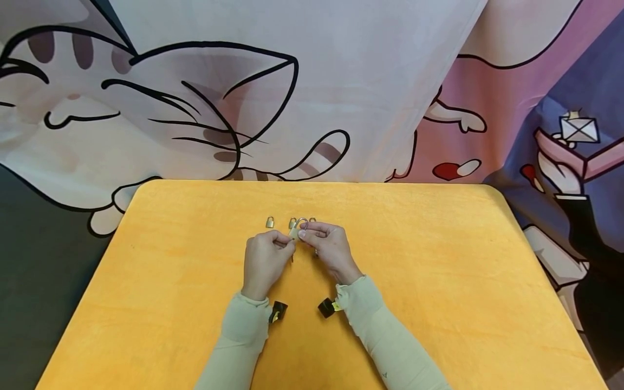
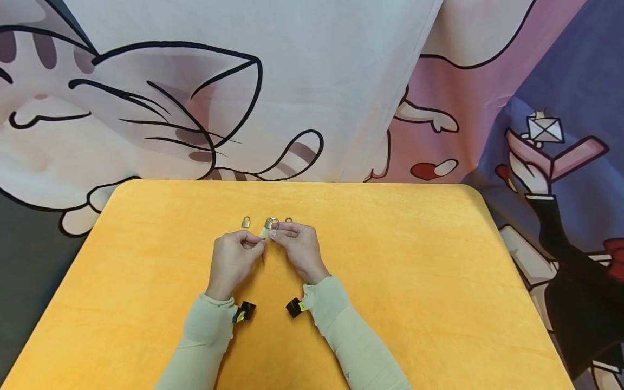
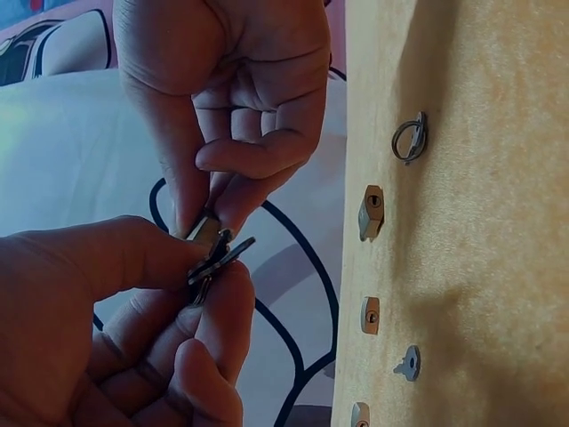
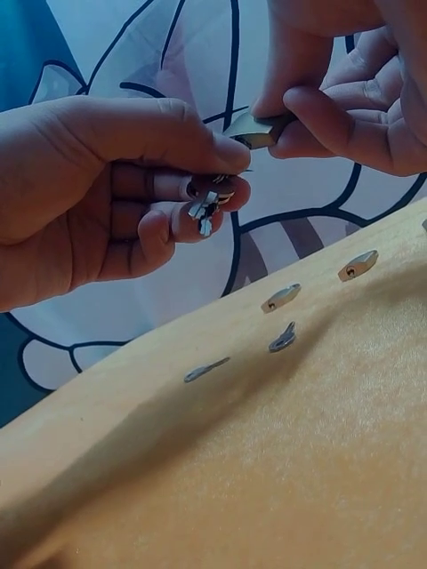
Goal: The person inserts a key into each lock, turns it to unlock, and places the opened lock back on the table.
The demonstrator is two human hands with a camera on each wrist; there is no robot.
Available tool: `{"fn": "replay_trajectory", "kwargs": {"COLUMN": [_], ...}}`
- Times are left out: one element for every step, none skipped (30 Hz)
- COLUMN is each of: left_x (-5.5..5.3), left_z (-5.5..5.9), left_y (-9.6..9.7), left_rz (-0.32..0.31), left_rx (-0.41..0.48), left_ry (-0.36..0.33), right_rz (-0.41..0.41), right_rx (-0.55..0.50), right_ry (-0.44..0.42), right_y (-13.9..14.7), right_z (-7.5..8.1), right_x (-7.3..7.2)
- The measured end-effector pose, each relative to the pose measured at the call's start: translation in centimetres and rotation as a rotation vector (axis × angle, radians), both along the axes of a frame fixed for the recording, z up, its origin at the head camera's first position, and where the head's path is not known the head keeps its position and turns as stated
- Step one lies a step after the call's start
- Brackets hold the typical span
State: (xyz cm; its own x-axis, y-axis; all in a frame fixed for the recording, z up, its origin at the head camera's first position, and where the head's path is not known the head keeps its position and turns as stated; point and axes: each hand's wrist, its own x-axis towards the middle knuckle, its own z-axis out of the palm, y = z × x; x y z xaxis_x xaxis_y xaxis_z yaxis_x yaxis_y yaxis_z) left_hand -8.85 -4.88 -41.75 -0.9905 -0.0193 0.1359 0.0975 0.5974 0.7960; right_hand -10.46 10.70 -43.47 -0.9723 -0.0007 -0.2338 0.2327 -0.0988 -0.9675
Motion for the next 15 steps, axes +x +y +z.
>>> {"fn": "replay_trajectory", "kwargs": {"left_x": [0.02, 0.05, 0.06, 0.08, 0.09, 0.10, 0.12, 0.11, 0.09, 0.09, 0.09, 0.09, 0.08, 0.08, 0.09], "left_z": [0.01, 0.04, 0.06, 0.06, 0.08, 0.09, 0.12, 0.08, 0.03, 0.00, -0.01, -0.08, -0.15, -0.20, -0.21], "left_y": [0.00, 0.00, 0.01, 0.01, 0.01, 0.02, 0.03, 0.04, 0.04, 0.05, 0.08, 0.10, 0.13, 0.17, 0.20], "left_rz": [-0.001, -0.002, -0.003, -0.003, -0.004, -0.005, -0.008, -0.010, -0.011, -0.012, -0.013, -0.013, -0.015, -0.015, -0.016], "left_rx": [-0.001, -0.002, -0.004, -0.007, -0.010, -0.013, -0.016, -0.019, -0.023, -0.028, -0.033, -0.041, -0.049, -0.058, -0.067], "left_ry": [0.005, 0.010, 0.014, 0.017, 0.019, 0.021, 0.022, 0.024, 0.026, 0.028, 0.032, 0.037, 0.045, 0.052, 0.061], "right_rz": [0.000, 0.000, 0.001, 0.000, 0.000, 0.000, 0.000, -0.001, -0.001, -0.002, -0.001, 0.000, 0.000, 0.000, 0.000], "right_rx": [0.002, 0.005, 0.005, 0.005, 0.007, 0.010, 0.012, 0.012, 0.013, 0.015, 0.013, 0.011, 0.007, 0.008, 0.007], "right_ry": [0.001, 0.001, 0.002, 0.001, 0.001, 0.002, 0.003, 0.003, 0.004, 0.004, 0.004, 0.004, 0.002, 0.002, 0.000], "right_y": [-0.01, -0.01, -0.02, -0.02, -0.03, -0.04, -0.04, -0.04, -0.05, -0.05, -0.06, -0.06, -0.06, -0.06, -0.05], "right_z": [0.00, 0.00, -0.02, -0.05, -0.07, -0.10, -0.13, -0.15, -0.16, -0.17, -0.17, -0.17, -0.16, -0.13, -0.11], "right_x": [0.00, 0.01, 0.00, -0.01, -0.02, -0.02, -0.03, -0.03, -0.03, -0.02, -0.02, -0.01, -0.01, 0.00, -0.01]}}
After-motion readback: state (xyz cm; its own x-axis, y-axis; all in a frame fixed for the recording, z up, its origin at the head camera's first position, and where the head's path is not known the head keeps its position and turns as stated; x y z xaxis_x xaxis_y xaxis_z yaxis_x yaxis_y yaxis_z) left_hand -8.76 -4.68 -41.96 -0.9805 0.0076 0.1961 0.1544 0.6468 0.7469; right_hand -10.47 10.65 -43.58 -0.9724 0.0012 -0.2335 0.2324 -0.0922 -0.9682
